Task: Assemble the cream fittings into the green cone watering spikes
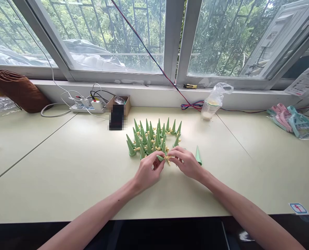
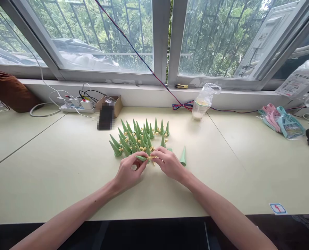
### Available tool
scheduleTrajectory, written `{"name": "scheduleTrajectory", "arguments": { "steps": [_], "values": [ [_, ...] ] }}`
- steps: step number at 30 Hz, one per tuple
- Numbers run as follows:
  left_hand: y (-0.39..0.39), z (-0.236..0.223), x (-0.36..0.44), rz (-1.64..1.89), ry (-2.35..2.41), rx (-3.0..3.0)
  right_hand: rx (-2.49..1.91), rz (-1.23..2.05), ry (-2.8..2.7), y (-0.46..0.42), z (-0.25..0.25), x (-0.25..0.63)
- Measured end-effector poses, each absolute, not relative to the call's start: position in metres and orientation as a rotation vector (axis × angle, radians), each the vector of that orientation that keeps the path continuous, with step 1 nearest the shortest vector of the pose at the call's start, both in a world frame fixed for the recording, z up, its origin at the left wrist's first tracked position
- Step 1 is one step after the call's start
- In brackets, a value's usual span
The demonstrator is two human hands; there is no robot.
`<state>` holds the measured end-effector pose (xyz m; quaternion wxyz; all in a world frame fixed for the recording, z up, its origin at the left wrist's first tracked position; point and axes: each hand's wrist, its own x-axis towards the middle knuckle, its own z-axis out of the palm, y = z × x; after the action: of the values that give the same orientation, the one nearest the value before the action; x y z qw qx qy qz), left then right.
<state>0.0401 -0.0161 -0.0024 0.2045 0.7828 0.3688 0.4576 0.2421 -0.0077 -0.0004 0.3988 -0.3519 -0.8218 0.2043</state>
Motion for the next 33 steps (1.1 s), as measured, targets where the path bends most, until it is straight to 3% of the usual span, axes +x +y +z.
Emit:
{"name": "scheduleTrajectory", "arguments": {
  "steps": [33],
  "values": [
    [-0.0153, -0.0011, 0.0380, 1.222, 1.024, 2.262, -0.967, 0.670, -2.126, -0.0069, -0.0017, 0.2419]
  ]
}}
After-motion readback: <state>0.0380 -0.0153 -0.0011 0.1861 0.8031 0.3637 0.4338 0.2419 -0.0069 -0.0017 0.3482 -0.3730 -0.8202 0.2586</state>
